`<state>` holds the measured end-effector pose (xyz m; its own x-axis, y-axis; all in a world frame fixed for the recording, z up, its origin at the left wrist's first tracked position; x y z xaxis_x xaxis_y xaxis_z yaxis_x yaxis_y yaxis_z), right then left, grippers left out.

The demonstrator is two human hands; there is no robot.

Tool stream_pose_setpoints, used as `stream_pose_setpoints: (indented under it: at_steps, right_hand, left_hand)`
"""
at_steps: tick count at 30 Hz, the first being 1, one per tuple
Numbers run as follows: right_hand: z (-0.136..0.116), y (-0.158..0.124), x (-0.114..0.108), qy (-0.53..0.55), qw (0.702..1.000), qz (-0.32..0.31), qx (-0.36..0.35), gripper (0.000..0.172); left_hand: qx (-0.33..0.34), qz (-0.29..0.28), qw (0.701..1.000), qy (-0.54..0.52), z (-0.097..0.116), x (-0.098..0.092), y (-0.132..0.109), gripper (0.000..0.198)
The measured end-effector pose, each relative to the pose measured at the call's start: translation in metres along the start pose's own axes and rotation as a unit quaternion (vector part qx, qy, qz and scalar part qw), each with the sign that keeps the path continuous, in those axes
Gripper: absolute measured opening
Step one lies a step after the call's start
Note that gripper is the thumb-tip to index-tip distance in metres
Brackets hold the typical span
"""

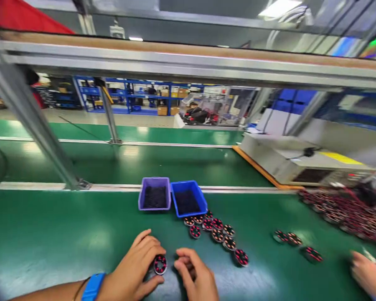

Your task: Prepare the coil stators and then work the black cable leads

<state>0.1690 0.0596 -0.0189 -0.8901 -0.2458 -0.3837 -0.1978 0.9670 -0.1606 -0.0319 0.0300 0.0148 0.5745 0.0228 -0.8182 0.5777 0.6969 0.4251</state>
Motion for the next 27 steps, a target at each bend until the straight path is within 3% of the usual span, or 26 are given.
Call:
stream_pose_setpoints:
  at_steps: [3,6,8,10,12,15,18,23,27]
  right_hand:
    - [-0.015,0.0,0.008,-0.02,0.998,0.033,-0.039,0.041]
    - [-0.03,-0.002,0.008,-0.05,0.992,0.058,-0.105,0.032]
    - [-0.035,-0.005,0.003,-0.059,0.986,0.071,-0.138,0.028]
    - [-0.036,-0.007,-0.001,-0.063,0.983,0.078,-0.156,0.027]
    - [-0.034,-0.009,-0.001,-0.067,0.984,0.067,-0.152,0.028]
    - [-0.026,-0.01,0.004,-0.071,0.99,0.031,-0.116,0.03]
    - [-0.021,-0.01,0.012,-0.088,0.991,-0.005,-0.098,0.027]
    - [-0.028,-0.009,0.024,-0.14,0.981,-0.024,-0.133,0.027]
    - [-0.03,-0.007,0.028,-0.105,0.986,-0.014,-0.125,0.033]
  left_hand:
    - [0.01,0.006,1.0,0.005,0.0,-0.002,-0.007,0.045]
    - [0.032,-0.02,0.998,0.044,0.001,-0.007,-0.01,0.064]
    - [0.087,-0.045,0.993,0.065,0.002,-0.012,-0.011,0.071]
    - [0.156,-0.057,0.984,0.07,0.004,-0.016,-0.011,0.057]
    - [0.181,-0.048,0.98,0.069,0.005,-0.019,-0.012,0.04]
    - [0.13,-0.011,0.988,0.081,0.0,-0.018,-0.013,0.025]
    - [0.103,0.033,0.989,0.102,-0.002,-0.013,-0.014,0.037]
    - [0.123,0.061,0.984,0.114,0.001,-0.01,-0.013,0.036]
    - [0.133,0.064,0.983,0.113,0.002,-0.01,-0.013,0.038]
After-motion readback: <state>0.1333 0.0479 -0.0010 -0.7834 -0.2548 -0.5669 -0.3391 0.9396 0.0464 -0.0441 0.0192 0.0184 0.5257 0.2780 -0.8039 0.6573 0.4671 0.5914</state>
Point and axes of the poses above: each hand's wrist, its own y-axis towards the middle knuckle, its own x-axis out of the palm, z = x × y, the point moved 3 cm from there along y, towards the middle knuckle, and after that the axes turned 15 degrees about x, right-handed, at the moved point
